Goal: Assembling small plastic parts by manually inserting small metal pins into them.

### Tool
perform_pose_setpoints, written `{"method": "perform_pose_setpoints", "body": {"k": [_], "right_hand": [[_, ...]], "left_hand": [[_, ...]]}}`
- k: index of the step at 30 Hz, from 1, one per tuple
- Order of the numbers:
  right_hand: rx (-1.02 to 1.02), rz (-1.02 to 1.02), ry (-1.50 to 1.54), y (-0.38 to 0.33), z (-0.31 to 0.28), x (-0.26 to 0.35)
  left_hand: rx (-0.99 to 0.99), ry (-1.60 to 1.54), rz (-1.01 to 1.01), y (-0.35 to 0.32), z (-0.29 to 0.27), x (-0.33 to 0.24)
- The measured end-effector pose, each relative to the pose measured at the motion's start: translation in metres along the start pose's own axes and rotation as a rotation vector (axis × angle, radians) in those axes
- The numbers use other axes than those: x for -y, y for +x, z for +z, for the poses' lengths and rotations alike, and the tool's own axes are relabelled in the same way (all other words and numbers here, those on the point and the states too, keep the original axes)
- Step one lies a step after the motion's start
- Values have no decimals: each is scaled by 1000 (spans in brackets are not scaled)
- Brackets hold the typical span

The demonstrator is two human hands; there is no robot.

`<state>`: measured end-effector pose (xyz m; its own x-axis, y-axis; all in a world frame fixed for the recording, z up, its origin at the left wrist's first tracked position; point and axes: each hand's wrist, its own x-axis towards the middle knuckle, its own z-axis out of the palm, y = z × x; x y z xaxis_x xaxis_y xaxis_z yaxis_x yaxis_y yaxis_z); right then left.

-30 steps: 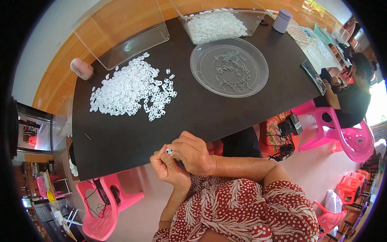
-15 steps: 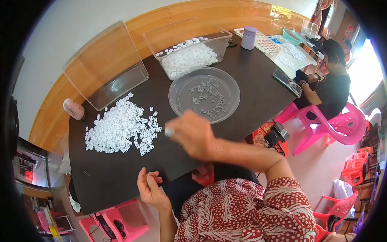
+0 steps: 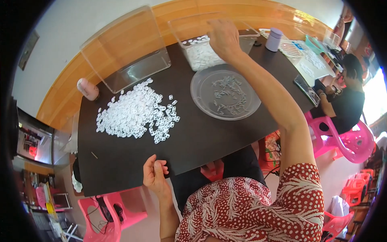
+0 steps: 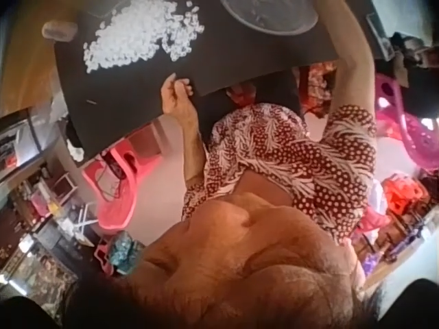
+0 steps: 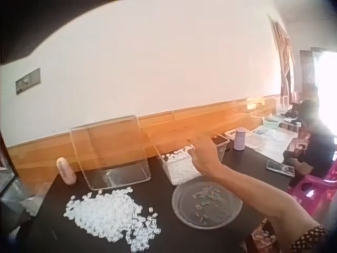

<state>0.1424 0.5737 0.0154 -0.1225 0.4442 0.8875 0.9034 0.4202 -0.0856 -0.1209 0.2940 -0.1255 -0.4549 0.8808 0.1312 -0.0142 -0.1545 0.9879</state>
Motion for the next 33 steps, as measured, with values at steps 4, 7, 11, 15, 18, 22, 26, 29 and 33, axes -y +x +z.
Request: {"method": "perform_pose_setpoints", "body": {"k": [4,7,11,15,18,22,26,29,33], "right_hand": [[203,-159,317,-66,-8,46],[306,-217,400,-105,-24,65],[426,-171,498,-126,-38,71],[395,-132,539,-128,-51,72],[421,-116,549,-131,-57,74],[403,-104,547,-137,-55,70],[410,-10,463,-140,-55,46],[429,101,420,-146,-51,18],[500,238,477,-151,-47,4]], "left_hand": [[7,135,-114,19,-4,-12],[2,507,221,46,-11,-6],[26,684,398,67,-7,-3],[74,856,450,78,1,-3],[81,1008,527,87,6,6],[127,1109,467,95,10,13],[269,1122,117,106,8,-10],[280,959,77,115,0,-4],[210,579,-25,116,-17,1]]}}
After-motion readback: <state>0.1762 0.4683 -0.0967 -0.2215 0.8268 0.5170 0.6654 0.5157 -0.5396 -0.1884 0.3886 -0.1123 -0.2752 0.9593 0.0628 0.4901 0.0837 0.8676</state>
